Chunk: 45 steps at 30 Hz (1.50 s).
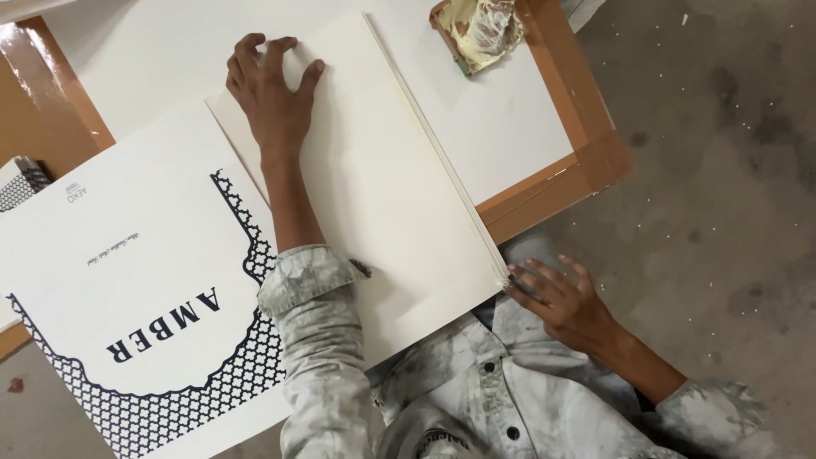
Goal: Applying glue to the edges of paper sheets and stacking them.
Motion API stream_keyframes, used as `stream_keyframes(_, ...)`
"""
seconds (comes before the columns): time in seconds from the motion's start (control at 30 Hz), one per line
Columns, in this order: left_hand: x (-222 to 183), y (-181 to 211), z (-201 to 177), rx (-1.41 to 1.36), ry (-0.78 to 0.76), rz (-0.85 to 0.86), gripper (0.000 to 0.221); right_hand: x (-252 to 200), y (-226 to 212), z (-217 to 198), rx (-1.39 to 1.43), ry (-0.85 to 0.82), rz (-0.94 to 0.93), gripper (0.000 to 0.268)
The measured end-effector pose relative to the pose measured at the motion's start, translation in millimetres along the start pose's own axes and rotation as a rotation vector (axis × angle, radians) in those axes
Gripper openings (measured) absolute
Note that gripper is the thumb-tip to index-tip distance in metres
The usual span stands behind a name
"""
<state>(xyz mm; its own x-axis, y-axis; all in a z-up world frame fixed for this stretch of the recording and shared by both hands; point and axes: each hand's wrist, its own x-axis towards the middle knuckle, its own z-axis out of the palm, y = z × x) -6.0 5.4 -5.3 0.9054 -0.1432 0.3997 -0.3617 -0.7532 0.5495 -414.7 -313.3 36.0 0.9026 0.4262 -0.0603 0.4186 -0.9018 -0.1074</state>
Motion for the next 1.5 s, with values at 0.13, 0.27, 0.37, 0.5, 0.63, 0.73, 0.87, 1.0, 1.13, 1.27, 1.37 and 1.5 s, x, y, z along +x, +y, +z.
stream_keyframes(0.13, 1, 2, -1, -0.003, -0.005, -0.02, 0.04, 5, 3, -14, 0.057, 0.073, -0.015, 0.065)
stream_keyframes(0.27, 1, 6, -5, -0.005, 0.011, -0.035, 0.041, 25, 28, -1, 0.394, -0.001, 0.23, 0.056)
stream_keyframes(0.37, 3, 6, -5, -0.007, 0.01, -0.053, 0.041, 98, 34, -31, 0.722, 0.034, 0.305, 0.05)
stream_keyframes(0.5, 2, 5, -4, -0.011, -0.002, -0.077, 0.041, 199, 57, -21, 0.662, 0.234, 0.132, 0.052)
stream_keyframes(0.63, 4, 8, -6, -0.005, -0.011, -0.08, 0.041, 255, 75, -8, 0.426, 0.219, 0.053, 0.062)
stream_keyframes(0.73, 5, 7, -4, -0.011, -0.034, -0.088, 0.041, 249, 74, -11, 0.366, 0.147, 0.017, 0.068)
stream_keyframes(0.87, 4, 8, -6, -0.021, -0.056, -0.105, 0.041, 207, 73, -8, 0.317, 0.12, -0.067, 0.069)
stream_keyframes(1.0, 3, 5, -4, -0.01, -0.045, -0.076, 0.041, 141, 58, -5, 0.276, 0.077, -0.143, 0.068)
stream_keyframes(1.13, 1, 7, -5, -0.01, -0.024, -0.044, 0.04, 76, 41, -4, 0.275, -0.015, -0.126, 0.078)
stream_keyframes(1.27, 0, -1, 0, -0.01, -0.026, -0.025, 0.04, 29, 37, 2, 0.32, -0.045, -0.132, 0.08)
stream_keyframes(1.37, 0, -3, 2, -0.004, -0.012, 0.007, 0.041, 5, 39, 12, 0.435, -0.002, -0.114, 0.08)
stream_keyframes(1.5, -5, -1, 2, -0.004, 0.002, 0.013, 0.044, 20, 30, 7, 0.543, 0.076, 0.01, 0.079)
